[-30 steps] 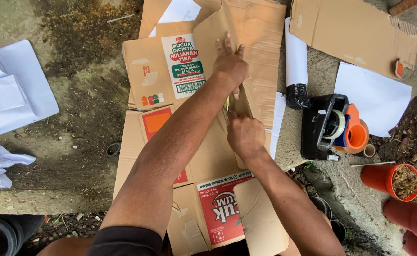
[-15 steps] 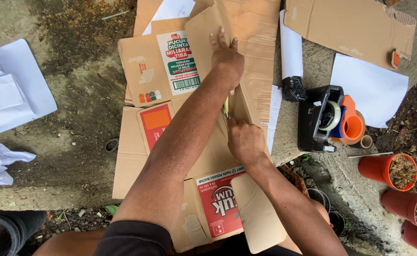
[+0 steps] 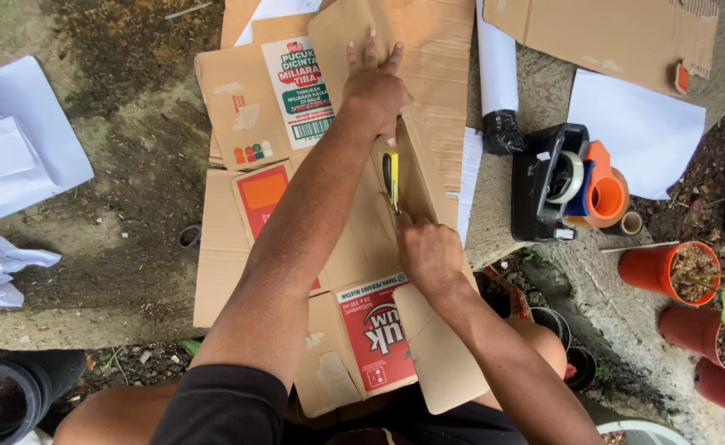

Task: The person assembles a cardboard box by folding flaps, applying tape, and cutting excess material. They use a tape dispenser and scissors to secure and trim the cardboard, then fold the sides to form a box shape.

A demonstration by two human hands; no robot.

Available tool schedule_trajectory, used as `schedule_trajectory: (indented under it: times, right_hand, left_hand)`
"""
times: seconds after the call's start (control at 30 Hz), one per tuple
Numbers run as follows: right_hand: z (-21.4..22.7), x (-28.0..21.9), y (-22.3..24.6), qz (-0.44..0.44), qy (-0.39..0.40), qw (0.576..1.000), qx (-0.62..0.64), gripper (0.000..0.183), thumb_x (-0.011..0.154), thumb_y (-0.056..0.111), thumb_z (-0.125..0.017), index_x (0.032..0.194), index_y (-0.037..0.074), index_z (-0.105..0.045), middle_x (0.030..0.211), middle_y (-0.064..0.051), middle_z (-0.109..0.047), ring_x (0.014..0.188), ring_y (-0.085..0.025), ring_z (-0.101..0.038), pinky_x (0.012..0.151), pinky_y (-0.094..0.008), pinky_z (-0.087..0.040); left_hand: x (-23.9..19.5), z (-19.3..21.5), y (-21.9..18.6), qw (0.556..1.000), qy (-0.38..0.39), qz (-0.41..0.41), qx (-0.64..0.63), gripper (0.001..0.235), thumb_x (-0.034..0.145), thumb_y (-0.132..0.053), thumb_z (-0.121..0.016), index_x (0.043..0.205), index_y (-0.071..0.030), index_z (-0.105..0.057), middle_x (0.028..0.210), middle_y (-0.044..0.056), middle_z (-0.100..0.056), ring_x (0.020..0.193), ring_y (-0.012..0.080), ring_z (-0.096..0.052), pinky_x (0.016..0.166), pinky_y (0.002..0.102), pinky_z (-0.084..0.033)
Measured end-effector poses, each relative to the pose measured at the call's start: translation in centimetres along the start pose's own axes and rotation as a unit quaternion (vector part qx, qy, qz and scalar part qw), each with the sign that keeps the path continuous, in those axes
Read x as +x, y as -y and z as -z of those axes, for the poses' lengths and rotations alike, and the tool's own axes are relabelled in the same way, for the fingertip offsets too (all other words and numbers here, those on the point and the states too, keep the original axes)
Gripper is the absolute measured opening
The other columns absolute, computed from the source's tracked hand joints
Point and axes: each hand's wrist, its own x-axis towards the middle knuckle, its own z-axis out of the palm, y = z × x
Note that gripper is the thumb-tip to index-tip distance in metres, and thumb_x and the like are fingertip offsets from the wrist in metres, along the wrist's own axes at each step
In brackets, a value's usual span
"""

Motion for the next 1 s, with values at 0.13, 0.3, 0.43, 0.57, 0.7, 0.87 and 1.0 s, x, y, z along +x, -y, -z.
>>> schedule_trajectory:
  times: [0.13, 0.3, 0.43, 0.57, 0.7, 0.87, 1.0]
  right_hand:
    - [-0.4, -1.2, -0.1, 0.009, -0.002, 1.0, -0.009, 0.01, 0.084, 0.01, -0.065, 0.094, 0.007, -0.066, 0.074, -0.015, -0.071, 0.062, -0.033, -0.074, 0.054, -0.043, -0.059]
    - [-0.2, -2.3, -0.3, 0.003, -0.023, 1.0, 0.01, 0.005, 0.084, 0.009, -0.065, 0.089, 0.008, -0.066, 0.074, -0.015, -0.072, 0.061, -0.033, -0.073, 0.053, -0.043, -0.059]
    - [-0.2, -2.4, -0.2, 0.015, -0.032, 0.999, 0.01, 0.007, 0.082, 0.007, -0.065, 0.088, 0.007, -0.066, 0.074, -0.015, -0.071, 0.06, -0.032, -0.073, 0.052, -0.041, -0.058]
    - [-0.5, -2.4, -0.3, 0.016, -0.037, 0.999, 0.006, 0.007, 0.083, 0.008, -0.066, 0.09, 0.008, -0.067, 0.072, -0.015, -0.071, 0.06, -0.032, -0.073, 0.052, -0.042, -0.058]
    - [-0.9, -2.1, 0.0, 0.02, -0.044, 0.999, -0.022, 0.006, 0.082, 0.009, -0.065, 0.088, 0.008, -0.067, 0.073, -0.015, -0.071, 0.063, -0.031, -0.073, 0.052, -0.041, -0.059]
    - [-1.0, -1.9, 0.0, 0.013, -0.048, 0.999, -0.01, 0.006, 0.082, 0.009, -0.066, 0.087, 0.008, -0.069, 0.071, -0.015, -0.071, 0.061, -0.031, -0.074, 0.051, -0.042, -0.059]
    - [-1.0, -1.8, -0.2, 0.019, -0.061, 0.998, -0.001, 0.007, 0.083, 0.008, -0.066, 0.089, 0.008, -0.07, 0.068, -0.015, -0.072, 0.061, -0.031, -0.074, 0.052, -0.041, -0.059]
  left_hand:
    - [-0.1, -0.3, 0.3, 1.0, -0.023, -0.009, -0.011, 0.09, 0.053, -0.043, -0.099, 0.134, -0.05, -0.063, 0.173, 0.005, -0.002, 0.154, 0.0458, 0.015, 0.121, 0.071, 0.005]
    - [-0.1, -0.4, 0.3, 1.0, -0.027, -0.01, -0.013, 0.092, 0.05, -0.042, -0.1, 0.134, -0.048, -0.063, 0.173, 0.005, -0.002, 0.154, 0.0445, 0.014, 0.119, 0.072, 0.005]
    - [-0.4, -1.3, 0.4, 0.995, -0.091, -0.043, -0.015, 0.091, 0.049, -0.042, -0.1, 0.132, -0.047, -0.065, 0.172, 0.011, -0.007, 0.156, 0.0415, 0.008, 0.121, 0.07, 0.007]
    - [-1.0, -3.3, 0.4, 0.985, -0.131, -0.11, -0.039, 0.083, 0.057, -0.026, -0.096, 0.134, -0.041, -0.067, 0.172, 0.014, -0.014, 0.158, 0.0379, 0.0, 0.123, 0.066, 0.005]
    - [-2.6, -5.5, -0.1, 0.953, -0.239, -0.173, -0.064, 0.078, 0.068, -0.004, -0.081, 0.14, -0.032, -0.068, 0.17, 0.015, -0.022, 0.157, 0.0354, -0.008, 0.122, 0.064, 0.003]
    - [-5.3, -5.4, -0.5, 0.928, -0.258, -0.225, -0.15, 0.056, 0.082, -0.01, -0.077, 0.136, -0.025, -0.069, 0.164, 0.013, -0.034, 0.155, 0.0365, -0.015, 0.123, 0.063, -0.001]
    - [-5.0, -3.0, -2.8, 0.93, -0.199, -0.268, -0.153, 0.041, 0.088, -0.021, -0.077, 0.128, -0.029, -0.071, 0.158, 0.007, -0.047, 0.152, 0.0302, -0.029, 0.126, 0.058, -0.009]
